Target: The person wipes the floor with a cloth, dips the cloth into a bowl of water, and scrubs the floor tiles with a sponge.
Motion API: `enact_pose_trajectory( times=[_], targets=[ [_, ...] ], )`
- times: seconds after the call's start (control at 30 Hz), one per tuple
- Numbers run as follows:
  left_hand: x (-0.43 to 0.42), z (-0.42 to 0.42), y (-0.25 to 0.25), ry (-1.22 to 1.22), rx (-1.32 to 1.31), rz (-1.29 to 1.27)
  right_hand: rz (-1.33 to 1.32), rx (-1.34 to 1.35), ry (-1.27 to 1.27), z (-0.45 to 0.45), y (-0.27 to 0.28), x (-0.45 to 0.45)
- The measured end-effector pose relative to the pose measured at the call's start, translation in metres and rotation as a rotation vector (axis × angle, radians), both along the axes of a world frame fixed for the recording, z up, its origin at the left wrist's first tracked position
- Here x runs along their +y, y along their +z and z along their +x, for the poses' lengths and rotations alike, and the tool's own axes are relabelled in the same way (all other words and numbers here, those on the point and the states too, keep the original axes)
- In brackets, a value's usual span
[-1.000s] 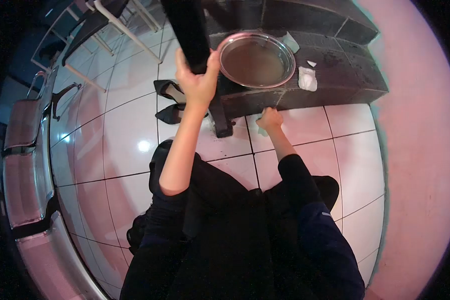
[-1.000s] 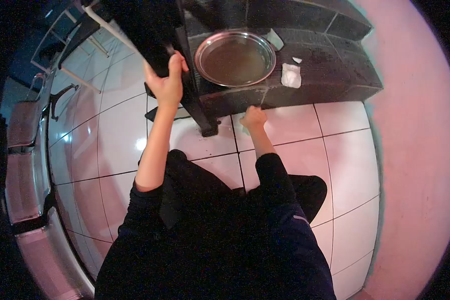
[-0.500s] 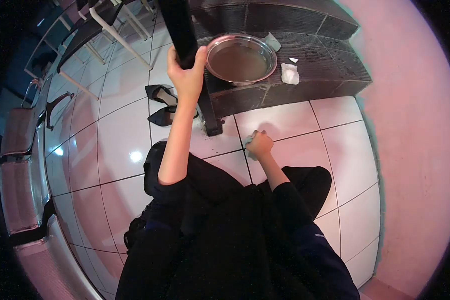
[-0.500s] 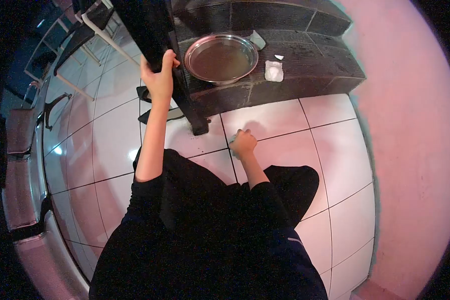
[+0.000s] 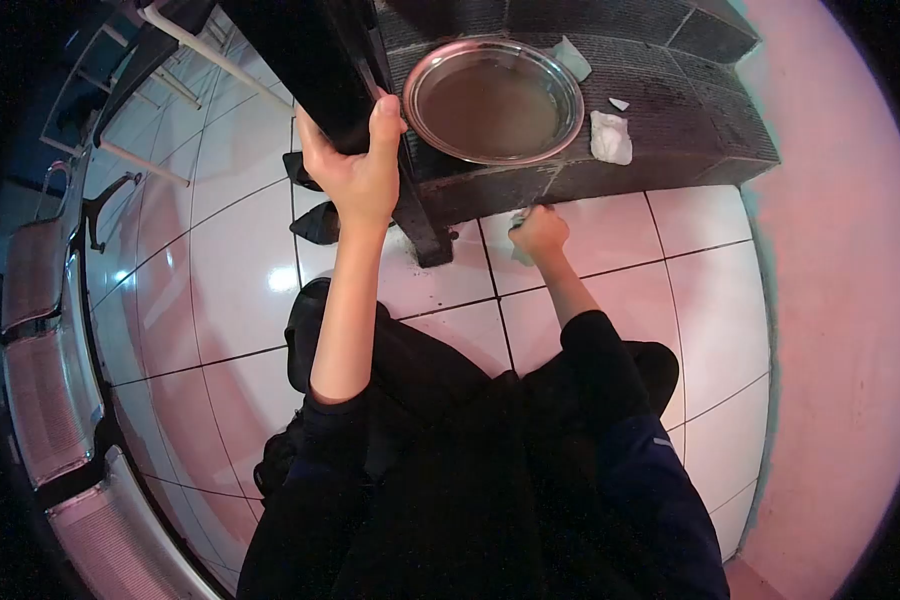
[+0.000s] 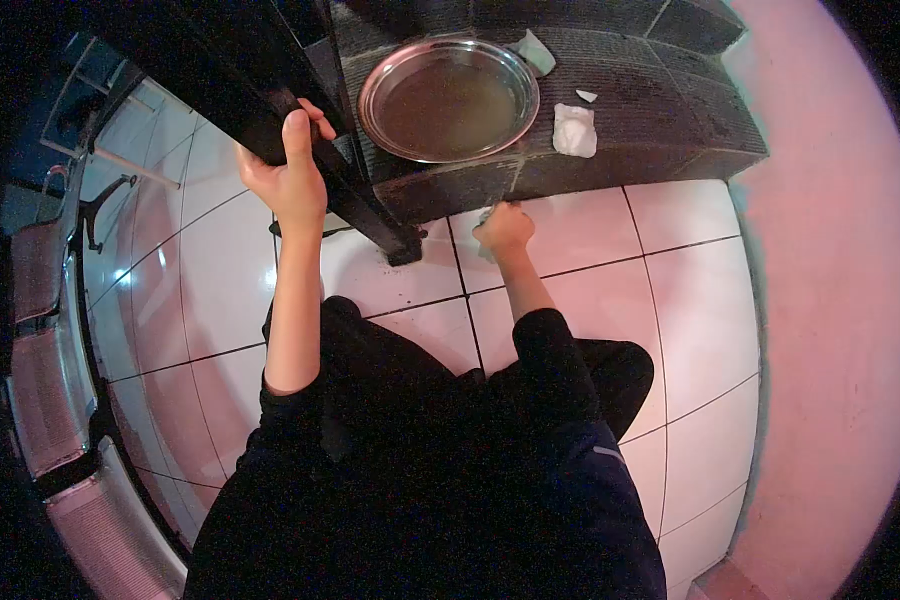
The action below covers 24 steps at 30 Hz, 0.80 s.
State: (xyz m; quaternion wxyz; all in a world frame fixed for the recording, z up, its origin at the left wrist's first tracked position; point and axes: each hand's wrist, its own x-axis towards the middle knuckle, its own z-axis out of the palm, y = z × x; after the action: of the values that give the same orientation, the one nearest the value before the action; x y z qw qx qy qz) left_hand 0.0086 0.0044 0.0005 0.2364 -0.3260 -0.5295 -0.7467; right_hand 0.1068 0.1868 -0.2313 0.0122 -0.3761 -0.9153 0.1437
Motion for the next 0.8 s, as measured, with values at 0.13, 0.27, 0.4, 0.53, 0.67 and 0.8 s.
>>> enact_pose_trajectory(
  times=[0.13, 0.27, 0.4, 0.53, 0.67, 0.8],
  targets=[
    [-0.004, -0.008, -0.005, -0.021, -0.036, -0.066, 0.013, -0.035, 0.068, -0.016, 0.002, 0.010],
    [-0.002, -0.007, -0.006, -0.005, -0.057, -0.059, 0.013, 0.002, 0.137, 0.001, 0.009, 0.008],
    [0.000, -0.002, 0.000, 0.021, -0.074, -0.036, 0.010, 0.011, 0.175, 0.038, 0.002, -0.018],
    [0.002, -0.002, 0.001, 0.003, -0.076, 0.005, -0.040, -0.047, 0.185, 0.078, 0.009, -0.046],
    [0.000, -0.003, 0.000, -0.013, -0.148, 0.002, -0.021, 0.006, 0.192, 0.099, 0.003, -0.066],
    [0.001, 0.000, 0.006, 0.029, -0.093, -0.008, -0.057, 0.025, 0.163, 0.098, 0.009, -0.069]
  ],
)
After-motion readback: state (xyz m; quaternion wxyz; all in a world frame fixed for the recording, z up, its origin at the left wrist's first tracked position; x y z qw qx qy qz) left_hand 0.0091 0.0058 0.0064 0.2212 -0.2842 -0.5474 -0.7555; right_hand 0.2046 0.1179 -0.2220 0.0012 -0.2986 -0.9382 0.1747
